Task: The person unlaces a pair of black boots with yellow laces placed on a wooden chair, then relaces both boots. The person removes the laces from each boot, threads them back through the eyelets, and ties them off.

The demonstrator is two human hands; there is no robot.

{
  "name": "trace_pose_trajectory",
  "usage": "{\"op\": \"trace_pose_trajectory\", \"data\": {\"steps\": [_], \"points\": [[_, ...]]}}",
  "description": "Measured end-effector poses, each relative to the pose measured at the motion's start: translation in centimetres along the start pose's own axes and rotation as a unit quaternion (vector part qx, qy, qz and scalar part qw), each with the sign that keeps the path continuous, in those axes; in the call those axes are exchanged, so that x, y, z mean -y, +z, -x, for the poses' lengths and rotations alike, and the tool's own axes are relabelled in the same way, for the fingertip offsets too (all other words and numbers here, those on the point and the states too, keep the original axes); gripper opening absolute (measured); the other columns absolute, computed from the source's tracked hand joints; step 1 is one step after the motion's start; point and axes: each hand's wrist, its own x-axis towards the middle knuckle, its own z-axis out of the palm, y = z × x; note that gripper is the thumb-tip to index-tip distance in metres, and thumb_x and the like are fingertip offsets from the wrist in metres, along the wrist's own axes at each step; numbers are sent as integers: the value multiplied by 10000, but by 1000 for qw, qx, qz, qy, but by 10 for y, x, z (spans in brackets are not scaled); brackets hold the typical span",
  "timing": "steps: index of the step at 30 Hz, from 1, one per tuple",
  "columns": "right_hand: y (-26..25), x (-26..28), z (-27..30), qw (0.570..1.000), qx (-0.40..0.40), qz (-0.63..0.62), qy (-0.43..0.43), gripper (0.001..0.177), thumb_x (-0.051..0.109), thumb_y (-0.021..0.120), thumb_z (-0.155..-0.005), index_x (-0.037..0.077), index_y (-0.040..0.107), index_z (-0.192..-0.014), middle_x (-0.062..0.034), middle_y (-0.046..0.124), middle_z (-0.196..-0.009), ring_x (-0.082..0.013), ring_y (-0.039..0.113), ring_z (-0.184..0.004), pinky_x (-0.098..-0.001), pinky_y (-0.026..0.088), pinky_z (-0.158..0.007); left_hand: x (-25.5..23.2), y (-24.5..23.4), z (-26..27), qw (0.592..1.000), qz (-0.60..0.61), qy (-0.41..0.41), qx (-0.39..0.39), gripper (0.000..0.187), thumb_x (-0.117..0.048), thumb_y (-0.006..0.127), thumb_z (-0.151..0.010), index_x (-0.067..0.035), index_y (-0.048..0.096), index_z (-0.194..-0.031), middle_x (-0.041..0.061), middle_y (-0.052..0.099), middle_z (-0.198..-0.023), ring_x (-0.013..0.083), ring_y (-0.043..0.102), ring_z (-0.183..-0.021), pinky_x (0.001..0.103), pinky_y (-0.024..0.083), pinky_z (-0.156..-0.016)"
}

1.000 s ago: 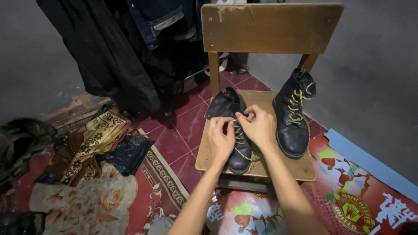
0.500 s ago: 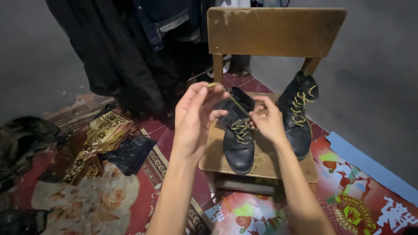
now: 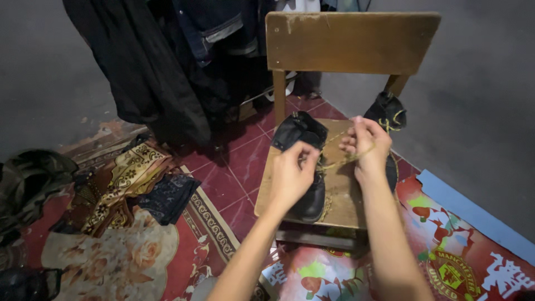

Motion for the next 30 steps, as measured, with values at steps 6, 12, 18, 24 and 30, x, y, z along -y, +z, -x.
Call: {"op": "trace_pose_trajectory", "data": {"steps": [6,12,18,24,30], "points": [[-28,-2,-14,993,-36,-100,48,244,98,681,-945,34,627,-1174,-109,736,-1053,-271,764,-879,-367,659,-722,49,36,21,974,-219,64,5,365,-223,800,-764,-91,675,-1081,175,630,-930,434,653,-769,528,496,-600],[-35,-12,-19,992,-117,20,41,328,21,640,-878,106,608,-1193,-111,701,-1108,-228,697,-834,-374,596,-666,65,46,11,964,-246,88,55,248,-148,695,-859,-136,682,-1107,160,601,-1019,396,672,-796,521,511,-657],[-21,-10,-4,818,-203,408,-351,327,-1,724,-808,99,687,-1117,-179,612,-1128,-355,659,-1002,-436,539,-885,67,39,8,969,-225,93,39,78,-166,681,-928,-106,700,-975,144,621,-940,381,660,-825,502,503,-686],[1,4,13,818,-67,465,-332,146,92,717,-880,115,727,-1024,-137,676,-1021,-401,664,-983,-481,518,-859,53,29,13,990,-51,100,82,154,-186,786,-791,-74,680,-801,108,581,-798,262,619,-756,365,502,-684],[23,21,22,907,-16,311,-284,87,26,653,-967,48,711,-1028,-72,735,-913,-213,744,-827,-354,588,-750,0,-27,10,964,185,1,191,144,-187,667,-1017,-57,634,-965,-35,527,-814,40,474,-755,220,418,-667]]}}
